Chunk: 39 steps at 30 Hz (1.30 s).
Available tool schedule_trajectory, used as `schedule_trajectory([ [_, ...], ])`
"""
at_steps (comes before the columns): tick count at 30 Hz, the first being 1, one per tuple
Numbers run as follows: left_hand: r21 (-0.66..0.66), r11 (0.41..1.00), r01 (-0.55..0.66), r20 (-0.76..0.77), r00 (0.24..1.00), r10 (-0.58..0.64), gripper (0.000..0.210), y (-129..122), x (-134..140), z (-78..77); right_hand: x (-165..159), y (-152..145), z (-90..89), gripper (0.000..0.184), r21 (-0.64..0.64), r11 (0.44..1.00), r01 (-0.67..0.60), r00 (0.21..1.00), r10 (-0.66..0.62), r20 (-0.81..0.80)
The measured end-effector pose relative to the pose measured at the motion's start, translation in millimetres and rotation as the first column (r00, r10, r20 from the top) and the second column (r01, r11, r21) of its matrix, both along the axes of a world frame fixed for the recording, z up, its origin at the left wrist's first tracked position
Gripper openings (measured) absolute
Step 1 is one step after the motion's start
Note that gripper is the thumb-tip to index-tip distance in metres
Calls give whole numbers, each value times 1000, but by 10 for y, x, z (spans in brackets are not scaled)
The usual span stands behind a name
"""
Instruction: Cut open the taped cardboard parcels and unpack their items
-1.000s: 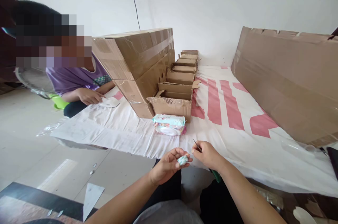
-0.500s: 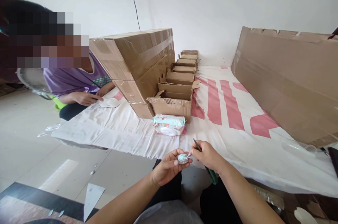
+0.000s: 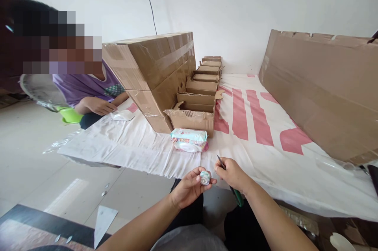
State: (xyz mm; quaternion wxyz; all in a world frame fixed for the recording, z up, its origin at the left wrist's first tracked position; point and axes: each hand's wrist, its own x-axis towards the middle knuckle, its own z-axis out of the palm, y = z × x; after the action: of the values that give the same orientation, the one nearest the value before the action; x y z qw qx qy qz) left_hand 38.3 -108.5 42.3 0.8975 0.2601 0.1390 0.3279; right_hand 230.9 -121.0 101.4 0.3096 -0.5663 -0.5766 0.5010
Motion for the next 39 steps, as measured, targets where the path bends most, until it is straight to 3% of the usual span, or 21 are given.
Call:
schedule_trajectory([
  [10, -16, 1000, 7, -2, 1000, -7, 23, 8, -10, -31, 47, 16, -131, 16, 0, 1000, 18, 999, -18, 26],
  [22, -34, 999, 13, -15, 1000, -13, 24, 27, -24, -56, 38, 37, -162, 15, -3, 999, 41, 998, -41, 37],
  [30, -79, 997, -26, -30, 999, 24, 26, 26, -13, -79, 38, 43, -195, 18, -38, 995, 87, 995, -89, -49],
  [39, -84, 994, -63, -50, 997, 59, 24, 23, -29, -84, 79, -21, -97, 53, -178, 973, 147, 948, -189, -254],
])
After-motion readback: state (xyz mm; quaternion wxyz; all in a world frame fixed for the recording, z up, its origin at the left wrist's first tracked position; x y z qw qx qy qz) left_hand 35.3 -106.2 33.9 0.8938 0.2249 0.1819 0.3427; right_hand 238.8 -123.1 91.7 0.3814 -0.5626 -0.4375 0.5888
